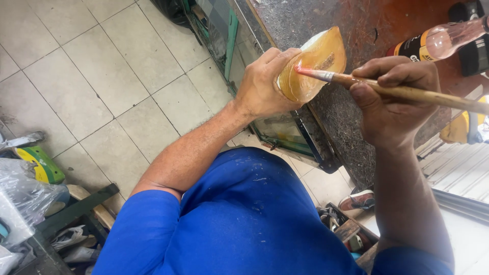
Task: Applying dye to shoe soles using a brush at a workbench
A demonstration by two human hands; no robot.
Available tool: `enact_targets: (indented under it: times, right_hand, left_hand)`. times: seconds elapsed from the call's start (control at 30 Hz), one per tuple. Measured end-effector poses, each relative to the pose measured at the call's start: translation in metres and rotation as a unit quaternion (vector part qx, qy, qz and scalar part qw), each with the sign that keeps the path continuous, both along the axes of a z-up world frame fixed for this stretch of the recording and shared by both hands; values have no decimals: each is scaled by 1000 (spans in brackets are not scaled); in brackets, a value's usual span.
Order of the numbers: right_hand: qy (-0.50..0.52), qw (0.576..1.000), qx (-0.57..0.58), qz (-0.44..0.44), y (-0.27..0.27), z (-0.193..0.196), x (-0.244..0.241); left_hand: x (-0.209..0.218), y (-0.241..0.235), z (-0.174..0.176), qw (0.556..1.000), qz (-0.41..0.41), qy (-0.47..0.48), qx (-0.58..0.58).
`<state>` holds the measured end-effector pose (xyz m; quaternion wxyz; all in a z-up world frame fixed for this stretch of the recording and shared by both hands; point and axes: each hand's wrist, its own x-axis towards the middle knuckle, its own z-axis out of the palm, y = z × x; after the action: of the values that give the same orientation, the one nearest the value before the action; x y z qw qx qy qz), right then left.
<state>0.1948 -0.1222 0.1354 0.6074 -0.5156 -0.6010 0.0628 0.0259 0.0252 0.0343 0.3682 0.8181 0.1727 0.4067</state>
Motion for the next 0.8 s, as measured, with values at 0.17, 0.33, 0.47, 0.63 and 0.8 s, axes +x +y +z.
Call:
enact_targets:
  times: [0.17, 0.33, 0.47, 0.63, 0.8]
  right_hand:
    - [-40, 995, -13, 95, -7, 9, 4]
    - [-26, 991, -36, 126, -18, 5, 23]
    - [85, 996, -11, -11, -10, -11, 21]
    - [187, 982, -2, 1, -14, -20, -2]
    - [310, 943, -18, -120, -7, -28, 6]
  left_hand:
    - [1, 1, 6, 1000, 3, -11, 9]
    - [0, 4, 0, 999, -1, -22, 33]
    - [0, 1, -2, 997, -21, -60, 39]
    - [-1, 3, -14, 992, -11, -86, 93]
    - [-13, -3, 7, 992, -12, -78, 98]
